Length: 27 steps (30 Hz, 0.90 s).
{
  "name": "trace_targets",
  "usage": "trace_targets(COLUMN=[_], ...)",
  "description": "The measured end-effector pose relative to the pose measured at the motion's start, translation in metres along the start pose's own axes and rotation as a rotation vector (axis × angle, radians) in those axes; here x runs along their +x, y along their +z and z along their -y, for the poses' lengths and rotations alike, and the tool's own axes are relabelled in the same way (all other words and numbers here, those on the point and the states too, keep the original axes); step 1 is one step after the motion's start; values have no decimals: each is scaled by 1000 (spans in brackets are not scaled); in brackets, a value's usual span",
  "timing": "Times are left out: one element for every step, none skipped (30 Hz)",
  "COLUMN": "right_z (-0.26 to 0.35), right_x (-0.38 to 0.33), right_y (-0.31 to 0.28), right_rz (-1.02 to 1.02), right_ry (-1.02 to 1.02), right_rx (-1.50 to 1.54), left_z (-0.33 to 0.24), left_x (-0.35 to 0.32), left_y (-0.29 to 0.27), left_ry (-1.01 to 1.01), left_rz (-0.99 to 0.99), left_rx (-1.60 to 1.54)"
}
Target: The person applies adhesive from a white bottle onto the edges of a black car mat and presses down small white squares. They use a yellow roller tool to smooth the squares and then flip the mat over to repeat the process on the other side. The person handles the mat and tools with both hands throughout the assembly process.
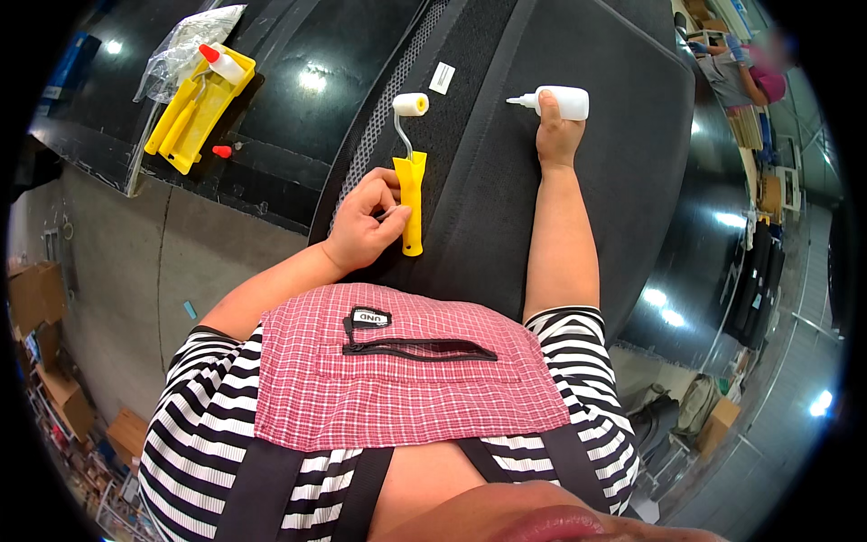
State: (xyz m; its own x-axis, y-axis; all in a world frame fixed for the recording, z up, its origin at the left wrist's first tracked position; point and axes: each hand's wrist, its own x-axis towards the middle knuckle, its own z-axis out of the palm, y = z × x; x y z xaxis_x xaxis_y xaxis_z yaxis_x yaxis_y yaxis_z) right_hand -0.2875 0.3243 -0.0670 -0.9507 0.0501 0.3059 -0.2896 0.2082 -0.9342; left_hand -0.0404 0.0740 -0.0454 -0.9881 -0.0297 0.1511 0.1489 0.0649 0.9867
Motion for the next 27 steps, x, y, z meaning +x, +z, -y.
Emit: trace_targets(right_z=[2,3,3,3,2,2,3,3,3,2,2,2,3,4,4,4,4,4,5,6,6,7,7,7,7,7,7], right_x=[-1,-1,-2,-2,-2,-1,-1,0,1,1,1,1,0,0,-1,-1,-2,-3,-5,-6,-7,-8,-9,-9,-9,-9,-10], right_y=[-1,-1,-1,0,0,1,1,2,2,3,4,3,2,1,1,1,0,-1,-1,-1,-1,-2,-3,-3,-3,-3,-4], right_rz=[9,19,12,4,-4,-12,-21,-30,-34,-36,-39,-19,1,21,12,2,-9,-10,-10,-11,-5,0,4,6,7,8,15], right_ry=[1,3,-4,-13,-21,-22,-23,-23,-20,-16,-13,-1,11,23,16,10,4,1,-1,-4,-4,-4,-4,-2,-2,-2,-2], right_rx=[0,0,-7,-15,-22,-25,-24,-23,-27,-33,-39,-45,-51,-57,-61,-66,-71,-71,-70,-70,-70,-70,-70,-60,-51,-42,-49], left_z=[1,1,2,2,2,1,-1,-2,-2,0,2,2,3,4,3,3,3,3,3,3,4,5,6,5,4,4,4], left_x=[0,0,-1,0,0,0,0,1,1,1,1,0,0,0,0,0,0,0,-1,-1,-1,0,0,0,0,0,0], left_y=[0,0,0,0,-1,0,1,2,1,1,0,0,1,1,1,1,1,1,1,1,1,1,2,1,1,1,1], left_ry=[-1,-3,-3,-1,1,2,4,6,14,20,27,29,30,32,25,18,12,9,6,2,15,27,39,37,36,35,25], left_rz=[0,0,-2,-3,-5,-11,-16,-22,-19,-17,-15,-17,-20,-22,-21,-19,-16,-16,-17,-19,-23,-27,-31,-29,-26,-24,-23], left_rx=[-2,-4,0,4,8,2,-1,-4,13,27,41,34,27,19,20,20,20,16,11,6,9,13,16,23,29,35,25])
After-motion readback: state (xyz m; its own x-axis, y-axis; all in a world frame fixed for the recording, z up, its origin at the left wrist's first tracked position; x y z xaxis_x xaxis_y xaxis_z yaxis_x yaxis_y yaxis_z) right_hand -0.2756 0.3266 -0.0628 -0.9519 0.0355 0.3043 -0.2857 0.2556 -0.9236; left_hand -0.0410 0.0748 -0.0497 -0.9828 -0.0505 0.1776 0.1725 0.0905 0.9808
